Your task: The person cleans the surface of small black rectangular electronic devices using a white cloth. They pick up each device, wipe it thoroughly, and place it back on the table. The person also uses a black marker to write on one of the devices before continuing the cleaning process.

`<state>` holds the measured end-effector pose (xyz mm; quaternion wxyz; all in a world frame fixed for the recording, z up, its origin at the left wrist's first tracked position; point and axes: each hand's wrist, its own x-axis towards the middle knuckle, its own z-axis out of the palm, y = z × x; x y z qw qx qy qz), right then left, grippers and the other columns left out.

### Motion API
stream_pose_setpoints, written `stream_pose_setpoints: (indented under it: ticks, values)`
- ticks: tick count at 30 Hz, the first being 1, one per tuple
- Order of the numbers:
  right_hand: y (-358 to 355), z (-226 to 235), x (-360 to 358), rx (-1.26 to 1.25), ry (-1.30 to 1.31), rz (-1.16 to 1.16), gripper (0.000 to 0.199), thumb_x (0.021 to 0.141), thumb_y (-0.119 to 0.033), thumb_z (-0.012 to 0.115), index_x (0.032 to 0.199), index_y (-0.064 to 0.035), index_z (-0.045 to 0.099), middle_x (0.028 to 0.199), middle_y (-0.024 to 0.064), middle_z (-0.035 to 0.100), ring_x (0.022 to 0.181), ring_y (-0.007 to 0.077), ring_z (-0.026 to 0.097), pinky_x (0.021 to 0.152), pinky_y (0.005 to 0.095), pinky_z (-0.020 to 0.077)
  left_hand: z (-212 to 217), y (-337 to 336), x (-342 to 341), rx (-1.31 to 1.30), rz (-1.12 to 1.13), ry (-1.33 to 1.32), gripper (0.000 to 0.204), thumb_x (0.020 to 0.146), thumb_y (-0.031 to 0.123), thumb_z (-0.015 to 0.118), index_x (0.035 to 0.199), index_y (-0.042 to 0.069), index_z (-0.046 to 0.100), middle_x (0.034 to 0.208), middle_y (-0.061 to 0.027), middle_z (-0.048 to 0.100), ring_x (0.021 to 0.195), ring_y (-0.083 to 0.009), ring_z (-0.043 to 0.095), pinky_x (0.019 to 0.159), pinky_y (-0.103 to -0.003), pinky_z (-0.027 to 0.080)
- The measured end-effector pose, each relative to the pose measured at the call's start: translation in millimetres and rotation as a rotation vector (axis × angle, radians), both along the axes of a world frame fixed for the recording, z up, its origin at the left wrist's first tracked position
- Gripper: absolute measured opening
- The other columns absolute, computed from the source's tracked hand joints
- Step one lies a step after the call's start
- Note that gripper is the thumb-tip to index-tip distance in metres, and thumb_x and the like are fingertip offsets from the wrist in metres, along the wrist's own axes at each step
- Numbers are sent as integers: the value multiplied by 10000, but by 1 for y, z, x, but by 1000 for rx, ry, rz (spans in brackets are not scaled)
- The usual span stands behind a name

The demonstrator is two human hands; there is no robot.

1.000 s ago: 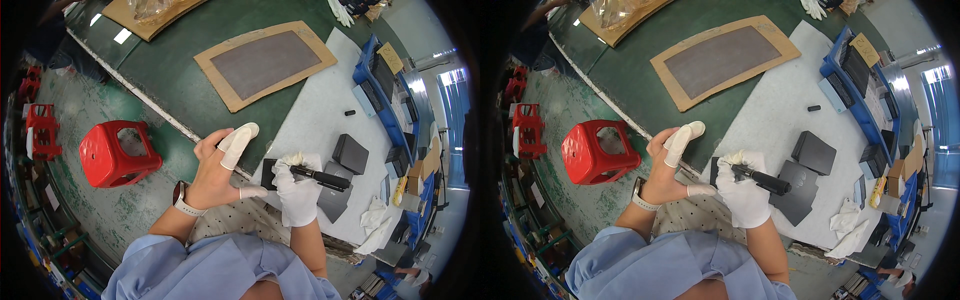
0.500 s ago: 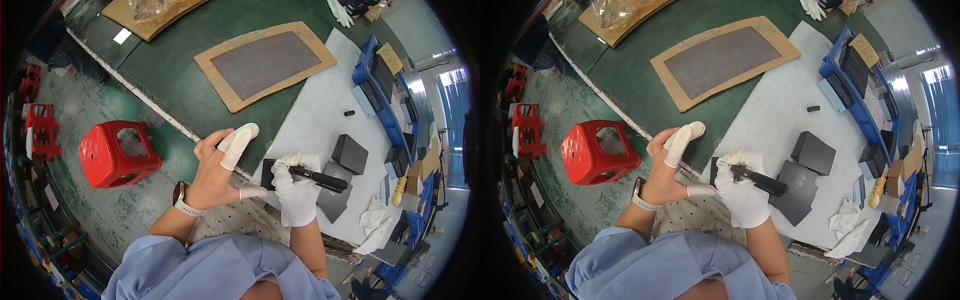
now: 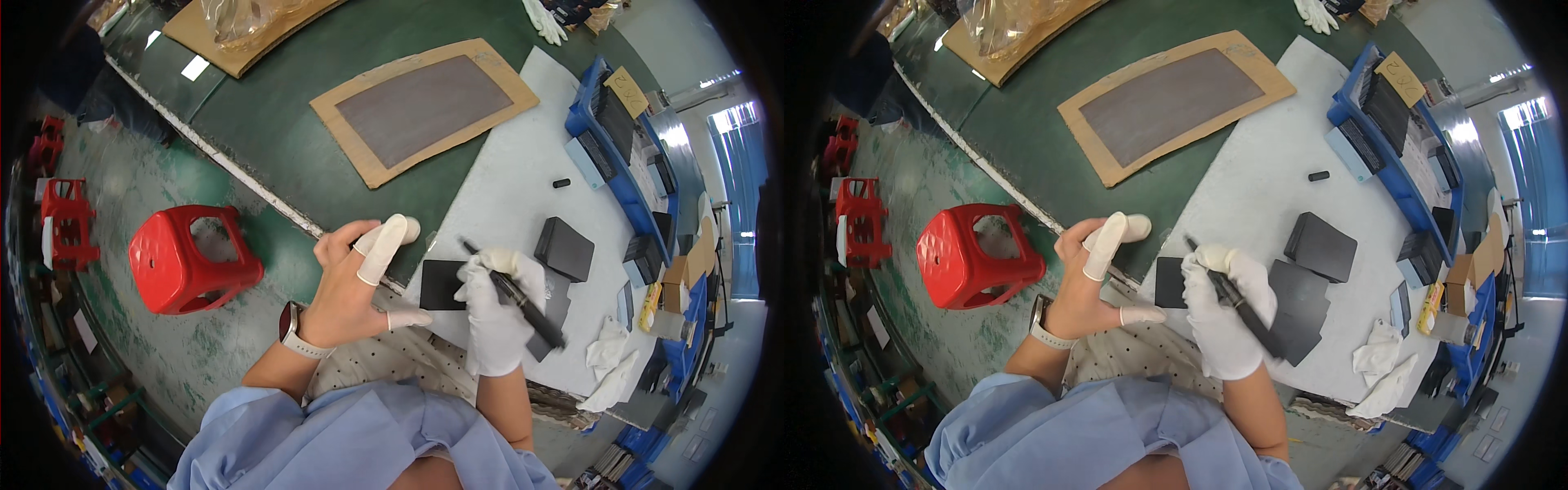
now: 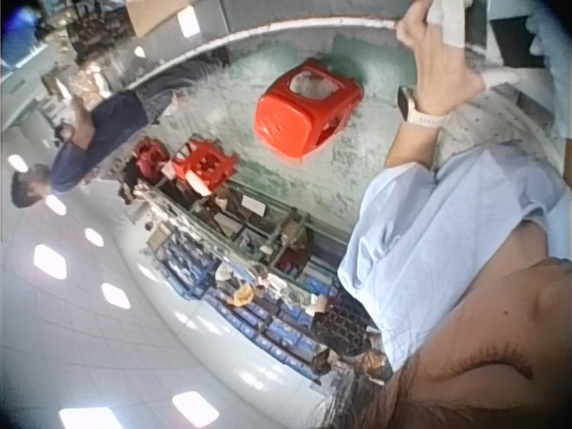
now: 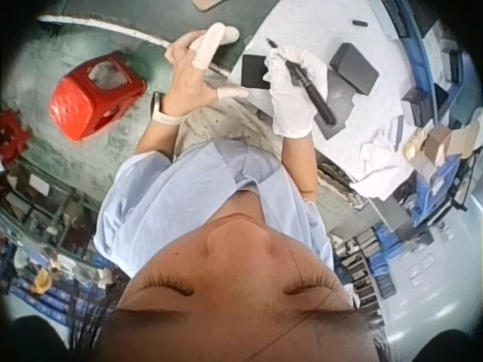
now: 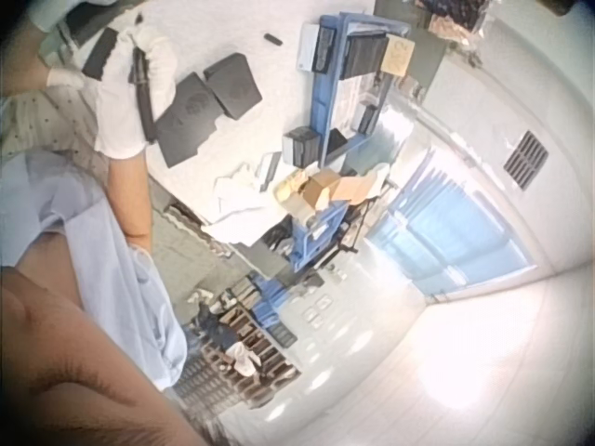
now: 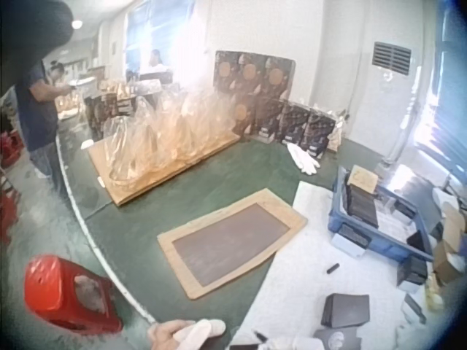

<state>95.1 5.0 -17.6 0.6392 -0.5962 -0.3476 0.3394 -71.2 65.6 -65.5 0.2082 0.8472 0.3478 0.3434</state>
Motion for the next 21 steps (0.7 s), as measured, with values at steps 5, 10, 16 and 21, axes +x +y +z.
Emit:
stream_pose_setpoints:
  ticks: [5, 10, 16, 21]
  values:
    - [12, 47, 43, -68, -1299, 139, 378, 761, 25, 606, 1103, -129, 651, 947, 109, 658, 966, 306, 605, 820, 385, 475, 8, -4, 7, -19, -41, 26, 1187, 518, 490, 891, 1473, 49, 343, 1172, -26, 623, 1056, -256, 476, 921, -423, 278]
    - [42, 44, 68, -223, -1605, 226, 297, 795, -31, 539, 1065, -91, 647, 1019, 152, 680, 1124, 333, 571, 925, 456, 444, 13, -4, 12, -78, -69, 73, 1164, 529, 444, 899, 1474, 49, 344, 1114, -17, 619, 1030, -243, 472, 899, -406, 282]
    - [52, 16, 84, -236, -1693, 284, 265, 846, -107, 532, 1076, -101, 664, 1090, 165, 674, 1167, 320, 550, 1010, 441, 411, 22, -2, 12, -120, -95, 91, 1183, 514, 418, 918, 1477, 49, 339, 1105, -19, 612, 1011, -246, 463, 878, -398, 286]
    - [47, 30, 79, -243, -1719, 254, 367, 863, -58, 495, 1206, -110, 617, 1194, 151, 637, 1192, 315, 524, 1053, 445, 373, 26, -4, 7, -66, -84, 94, 1175, 514, 420, 914, 1472, 45, 346, 1115, -22, 618, 1010, -254, 459, 876, -405, 294]
